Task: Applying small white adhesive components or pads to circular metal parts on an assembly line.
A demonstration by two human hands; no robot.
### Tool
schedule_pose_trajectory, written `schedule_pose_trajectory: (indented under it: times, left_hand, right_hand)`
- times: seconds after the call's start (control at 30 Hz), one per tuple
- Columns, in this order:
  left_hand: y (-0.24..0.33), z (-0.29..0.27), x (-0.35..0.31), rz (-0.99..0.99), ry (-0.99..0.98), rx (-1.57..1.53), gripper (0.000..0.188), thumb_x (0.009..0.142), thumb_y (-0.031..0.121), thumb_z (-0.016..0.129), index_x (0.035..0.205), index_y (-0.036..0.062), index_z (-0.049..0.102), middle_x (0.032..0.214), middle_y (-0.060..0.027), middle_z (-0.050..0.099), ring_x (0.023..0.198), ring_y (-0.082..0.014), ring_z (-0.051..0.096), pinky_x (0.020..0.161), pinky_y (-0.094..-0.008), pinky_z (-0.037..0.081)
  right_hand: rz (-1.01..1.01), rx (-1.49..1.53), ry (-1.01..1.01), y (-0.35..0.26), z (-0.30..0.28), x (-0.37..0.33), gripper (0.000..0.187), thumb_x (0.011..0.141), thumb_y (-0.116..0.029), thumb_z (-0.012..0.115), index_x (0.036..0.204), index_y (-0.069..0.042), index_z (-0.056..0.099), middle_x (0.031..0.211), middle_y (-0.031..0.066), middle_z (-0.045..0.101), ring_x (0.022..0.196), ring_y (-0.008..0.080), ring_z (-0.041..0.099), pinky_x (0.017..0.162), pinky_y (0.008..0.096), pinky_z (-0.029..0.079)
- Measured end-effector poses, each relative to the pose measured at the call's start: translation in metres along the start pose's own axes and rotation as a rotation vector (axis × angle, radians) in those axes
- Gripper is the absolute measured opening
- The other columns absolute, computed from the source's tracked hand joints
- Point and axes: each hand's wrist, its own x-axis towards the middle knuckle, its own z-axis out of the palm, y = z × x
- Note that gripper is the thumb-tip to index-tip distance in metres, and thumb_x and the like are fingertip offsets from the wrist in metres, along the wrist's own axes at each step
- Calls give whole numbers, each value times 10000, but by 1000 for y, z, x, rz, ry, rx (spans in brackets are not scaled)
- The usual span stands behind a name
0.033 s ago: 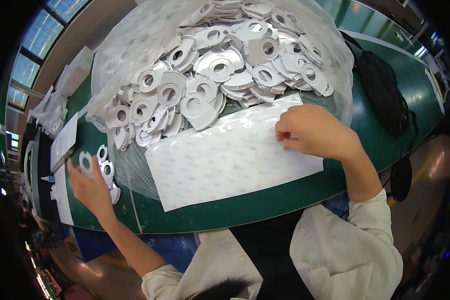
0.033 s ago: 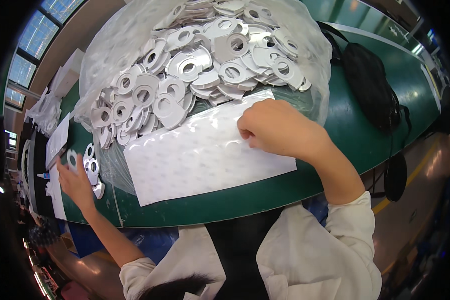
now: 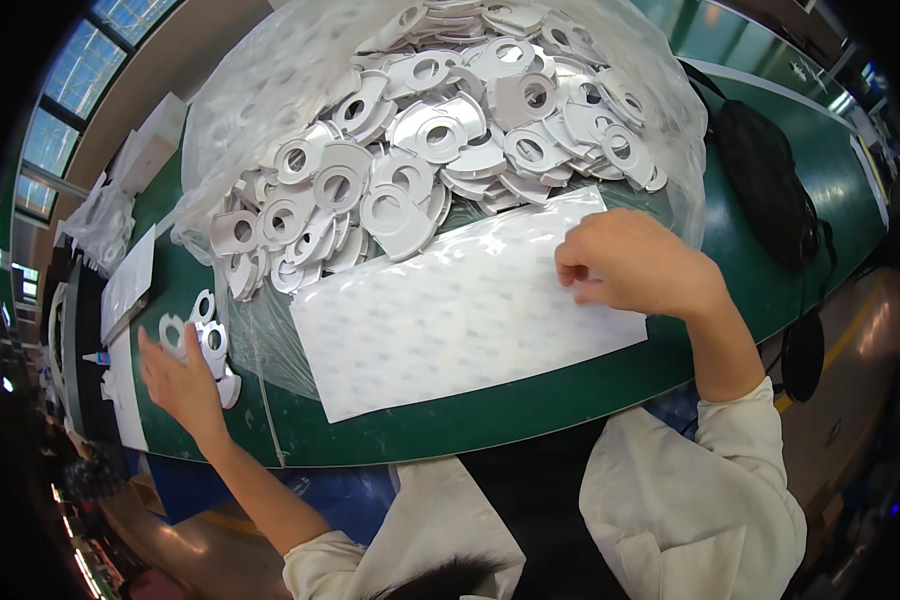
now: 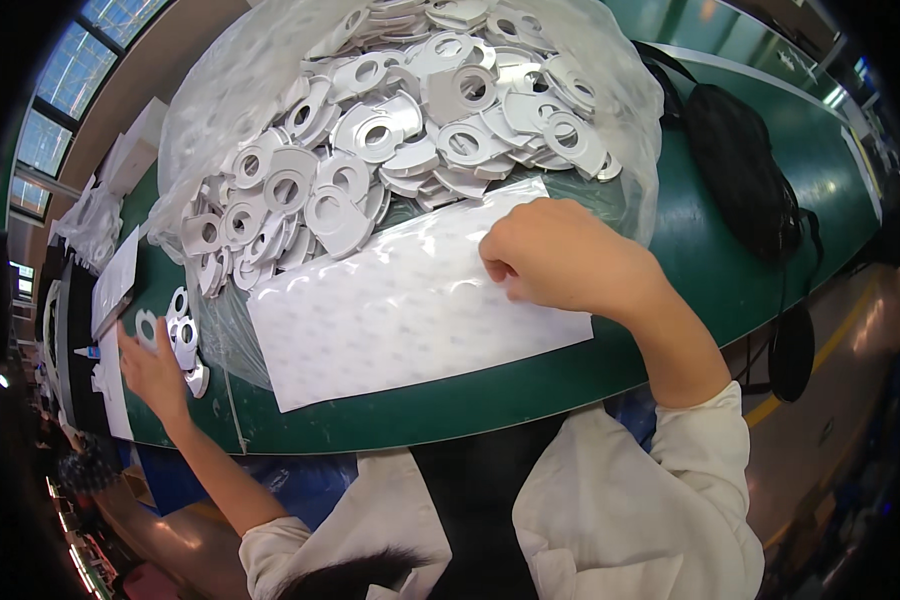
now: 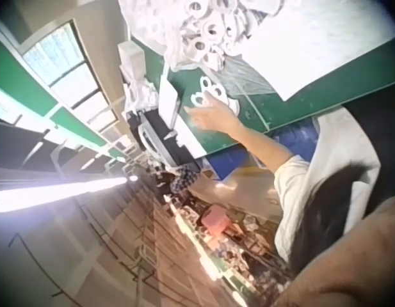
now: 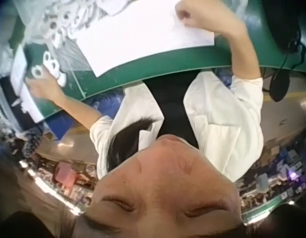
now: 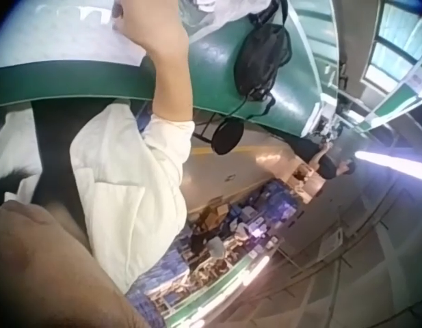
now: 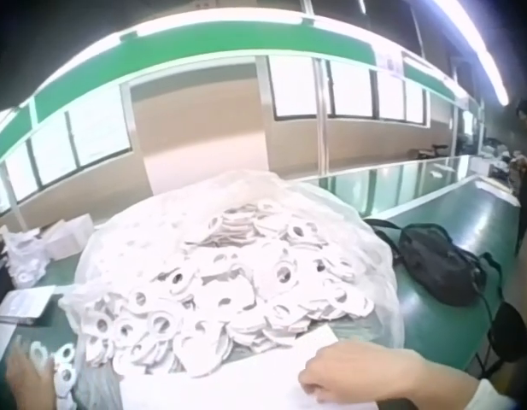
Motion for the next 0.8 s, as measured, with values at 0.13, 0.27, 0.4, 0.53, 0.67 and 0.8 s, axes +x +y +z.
schedule_pose_trajectory:
  times: [0.13, 0.27, 0.4, 0.53, 0.67, 0.8]
  left_hand:
    - [-17, 18, -5, 138, 62, 230, 631, 846, 343, 645, 1330, 12, 415, 1224, -204, 528, 1169, -365, 452, 981, -465, 342]
    - [60, 3, -6, 314, 40, -20, 570, 825, 294, 672, 1267, -7, 478, 1202, -205, 549, 1155, -369, 469, 964, -453, 357]
    - [146, 9, -20, 494, -82, -305, 452, 820, 290, 680, 1132, -14, 558, 1033, -189, 613, 975, -346, 561, 860, -435, 411]
    - [200, 9, -34, 551, -274, -296, 435, 810, 406, 675, 941, 8, 560, 783, -151, 610, 742, -306, 583, 708, -416, 406]
    - [227, 15, -41, 520, -321, -189, 493, 774, 481, 682, 909, 27, 547, 726, -132, 604, 659, -296, 590, 639, -424, 395]
    - [238, 22, -38, 420, -401, -212, 574, 747, 474, 700, 1014, 0, 518, 746, -139, 604, 648, -298, 602, 618, -409, 440]
  right_hand:
    - [27, 41, -187, -9, -4, -2, 233, 646, -125, 765, 798, -62, 600, 777, 63, 629, 798, 272, 609, 677, 358, 462]
    - [-70, 52, -185, -10, 4, 5, 294, 644, -148, 775, 862, -68, 596, 794, 56, 627, 806, 270, 609, 682, 362, 464]
    - [-198, 163, 41, -3, 17, 9, 278, 666, -172, 770, 874, -74, 615, 813, 50, 620, 818, 263, 602, 690, 366, 468]
    - [-225, 142, 10, -20, 18, 10, 224, 693, -173, 753, 854, -75, 631, 809, 47, 614, 823, 256, 598, 698, 365, 472]
    - [-207, 24, 11, -31, 27, 8, 182, 708, -186, 742, 807, -75, 638, 806, 49, 612, 835, 250, 601, 701, 371, 473]
    - [-145, -7, 19, -34, 28, 8, 173, 712, -174, 739, 791, -73, 624, 812, 62, 611, 847, 262, 597, 701, 377, 470]
